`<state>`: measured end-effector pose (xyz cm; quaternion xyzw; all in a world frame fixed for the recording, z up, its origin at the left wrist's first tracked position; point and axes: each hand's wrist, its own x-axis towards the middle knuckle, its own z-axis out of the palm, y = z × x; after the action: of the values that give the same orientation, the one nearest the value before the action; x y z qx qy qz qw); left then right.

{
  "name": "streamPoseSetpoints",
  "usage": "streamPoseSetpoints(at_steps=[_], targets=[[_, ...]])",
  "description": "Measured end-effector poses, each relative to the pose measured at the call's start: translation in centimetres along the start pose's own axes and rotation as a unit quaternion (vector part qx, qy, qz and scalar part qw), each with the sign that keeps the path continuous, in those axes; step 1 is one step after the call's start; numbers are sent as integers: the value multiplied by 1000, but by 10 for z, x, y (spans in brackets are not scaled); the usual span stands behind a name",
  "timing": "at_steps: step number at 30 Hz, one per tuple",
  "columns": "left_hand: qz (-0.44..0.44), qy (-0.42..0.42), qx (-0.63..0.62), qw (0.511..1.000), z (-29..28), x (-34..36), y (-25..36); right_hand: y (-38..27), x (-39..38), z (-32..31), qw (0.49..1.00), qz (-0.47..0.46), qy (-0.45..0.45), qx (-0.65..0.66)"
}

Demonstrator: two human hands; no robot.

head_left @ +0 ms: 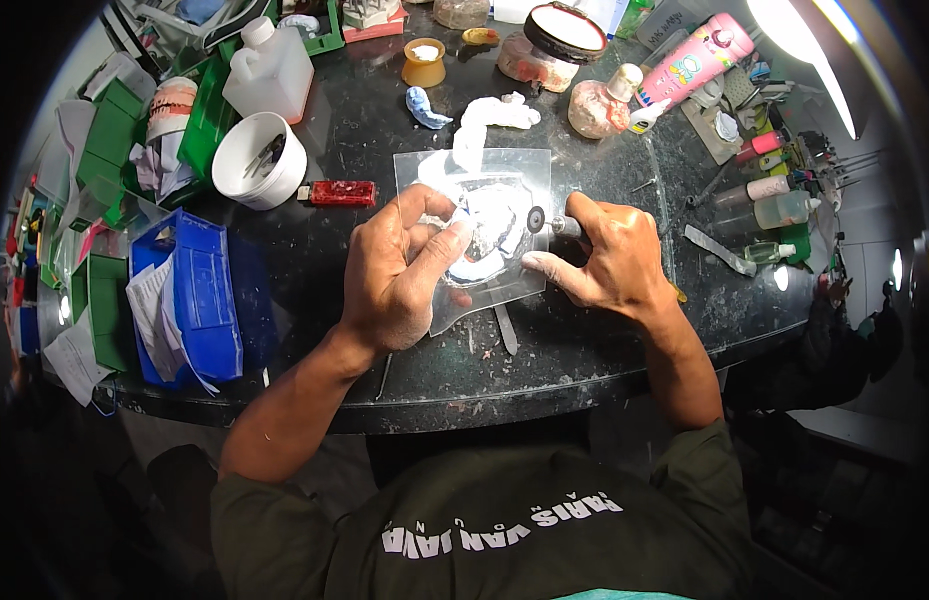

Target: The person uses a rotary tool to trim the edges of a clear plastic dental guard. They rotate the guard to reach different sides, occasionally wiping away dust, and then pick up a blue dental model.

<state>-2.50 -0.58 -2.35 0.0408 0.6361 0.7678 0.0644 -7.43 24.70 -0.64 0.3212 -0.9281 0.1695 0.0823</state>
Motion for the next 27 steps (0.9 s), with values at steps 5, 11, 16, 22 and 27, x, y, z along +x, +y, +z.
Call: streamPoseSetpoints(at_steps=[5,11,16,22,27], targets=[[-9,-7,8,1000,-1,-1,2,-1,0,0,1000,5,-7,-3],[-1,-1,20,1000,-1,-1,0,0,0,2,1000,4,-4,-4],[-2,-3,23,1000,-1,-1,-1,-1,-1,1,1000,8,-9,-7],[-2,2,16,1000,-1,-2,-2,-1,-1,1,1000,7,-10,-12],[-2,3,20,1000,-1,-2,-1,-2,-1,1,1000,9,-14,-10]])
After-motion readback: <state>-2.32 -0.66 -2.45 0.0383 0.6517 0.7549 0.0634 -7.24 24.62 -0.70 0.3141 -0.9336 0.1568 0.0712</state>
